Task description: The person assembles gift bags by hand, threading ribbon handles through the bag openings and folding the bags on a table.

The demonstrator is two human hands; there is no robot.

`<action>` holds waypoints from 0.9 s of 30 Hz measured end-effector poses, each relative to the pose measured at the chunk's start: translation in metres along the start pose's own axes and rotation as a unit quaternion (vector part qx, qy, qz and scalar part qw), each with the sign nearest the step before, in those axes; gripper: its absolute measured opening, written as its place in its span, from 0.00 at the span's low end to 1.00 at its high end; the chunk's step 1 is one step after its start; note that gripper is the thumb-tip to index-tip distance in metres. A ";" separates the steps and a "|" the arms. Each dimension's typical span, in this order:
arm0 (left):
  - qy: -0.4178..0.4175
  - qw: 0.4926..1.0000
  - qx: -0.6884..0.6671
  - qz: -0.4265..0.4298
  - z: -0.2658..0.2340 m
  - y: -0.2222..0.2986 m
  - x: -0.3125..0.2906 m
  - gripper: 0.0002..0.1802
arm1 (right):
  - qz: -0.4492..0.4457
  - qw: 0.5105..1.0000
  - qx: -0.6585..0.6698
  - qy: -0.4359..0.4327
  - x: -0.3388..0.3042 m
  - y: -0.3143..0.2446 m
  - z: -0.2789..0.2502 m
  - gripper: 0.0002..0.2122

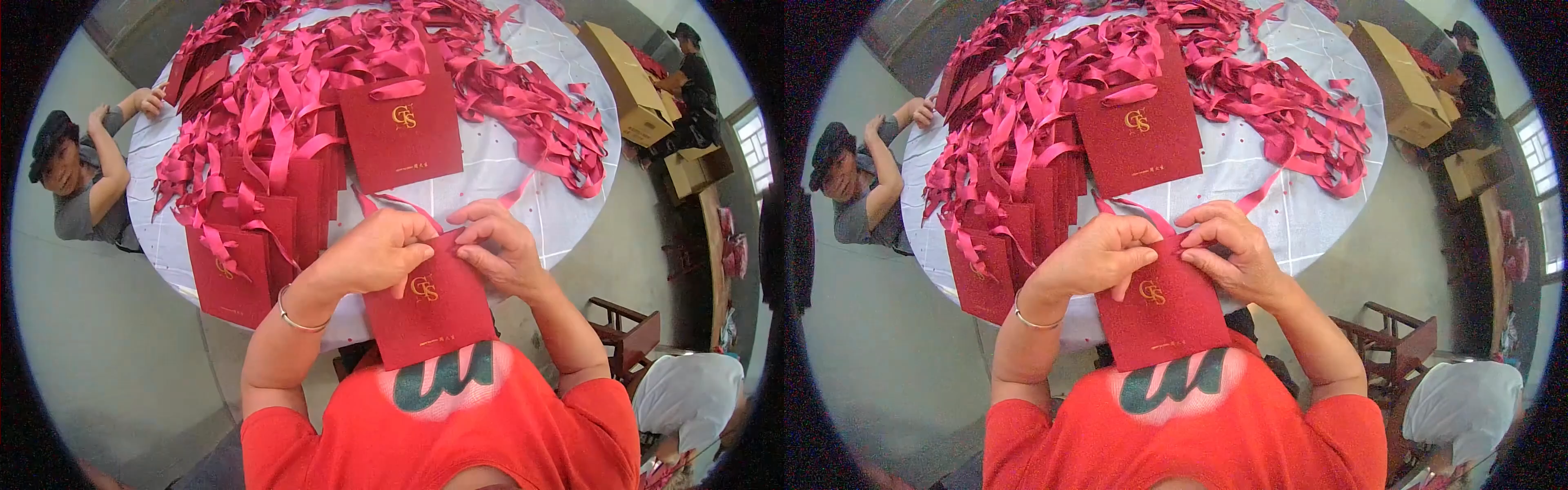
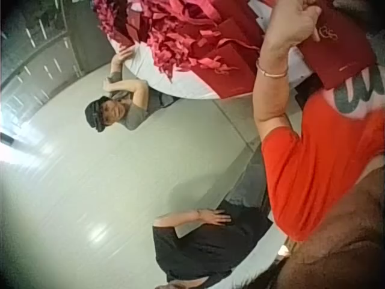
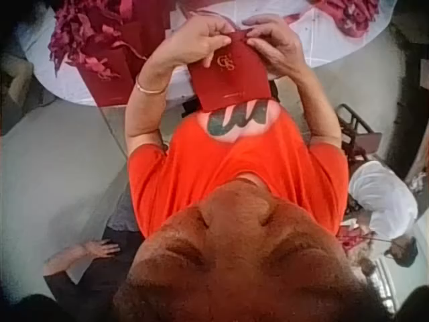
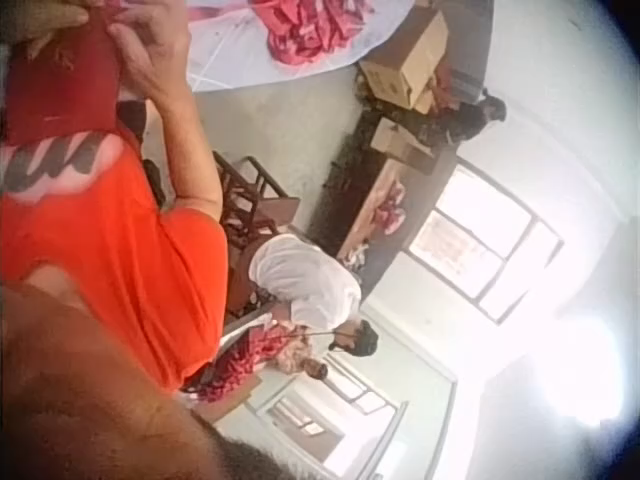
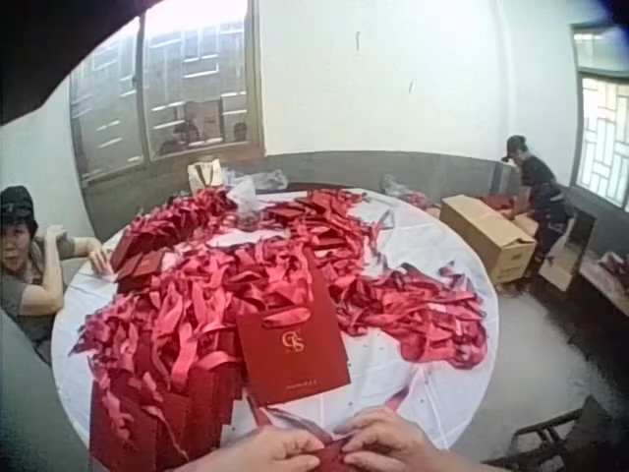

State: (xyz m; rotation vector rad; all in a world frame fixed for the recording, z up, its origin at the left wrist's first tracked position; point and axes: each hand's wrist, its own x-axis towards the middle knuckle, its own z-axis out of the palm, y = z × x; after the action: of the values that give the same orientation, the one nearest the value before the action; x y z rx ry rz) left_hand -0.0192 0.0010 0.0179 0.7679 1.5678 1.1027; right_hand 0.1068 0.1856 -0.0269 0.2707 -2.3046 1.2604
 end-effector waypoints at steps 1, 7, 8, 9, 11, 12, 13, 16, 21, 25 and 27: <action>0.004 1.000 -0.001 0.001 0.001 0.002 -0.002 0.07 | -0.001 1.000 0.005 -0.003 0.001 0.000 0.001 0.08; -0.030 0.995 -0.098 -0.004 0.000 0.000 -0.005 0.08 | 0.000 1.000 0.028 -0.012 0.003 0.000 0.001 0.08; -0.037 0.993 -0.110 -0.018 0.000 0.002 -0.005 0.08 | -0.003 0.999 0.032 -0.012 0.003 0.000 0.001 0.08; -0.037 0.993 -0.109 -0.019 -0.001 0.003 -0.005 0.08 | -0.002 0.999 0.032 -0.011 0.003 0.000 0.001 0.08; -0.058 0.992 -0.112 -0.029 -0.003 0.005 -0.006 0.09 | -0.017 0.999 0.031 -0.012 0.002 0.000 0.000 0.08; -0.059 0.992 -0.110 -0.030 -0.003 0.004 -0.005 0.09 | -0.017 0.999 0.031 -0.010 0.002 0.000 0.000 0.08; -0.060 0.991 -0.122 -0.019 -0.003 0.002 -0.004 0.09 | -0.026 0.999 0.025 -0.008 0.002 0.000 0.000 0.08; -0.049 0.988 -0.146 -0.009 -0.001 -0.002 -0.003 0.09 | -0.035 0.999 0.022 -0.005 0.001 -0.001 -0.001 0.08; -0.065 0.984 -0.167 -0.012 -0.004 -0.001 -0.002 0.09 | -0.046 0.998 0.035 -0.010 0.003 -0.004 -0.002 0.08; -0.081 0.982 -0.171 0.001 -0.003 -0.002 -0.002 0.07 | -0.047 0.997 0.051 -0.026 0.004 -0.004 -0.001 0.09; -0.079 0.981 -0.175 0.007 0.000 -0.004 -0.002 0.07 | -0.048 0.997 0.055 -0.027 0.002 -0.003 0.000 0.08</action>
State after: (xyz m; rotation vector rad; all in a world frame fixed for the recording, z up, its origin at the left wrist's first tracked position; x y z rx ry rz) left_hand -0.0183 -0.0018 0.0152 0.6117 1.1934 1.2538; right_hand 0.1059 0.1843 -0.0236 0.4537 -2.2421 1.3494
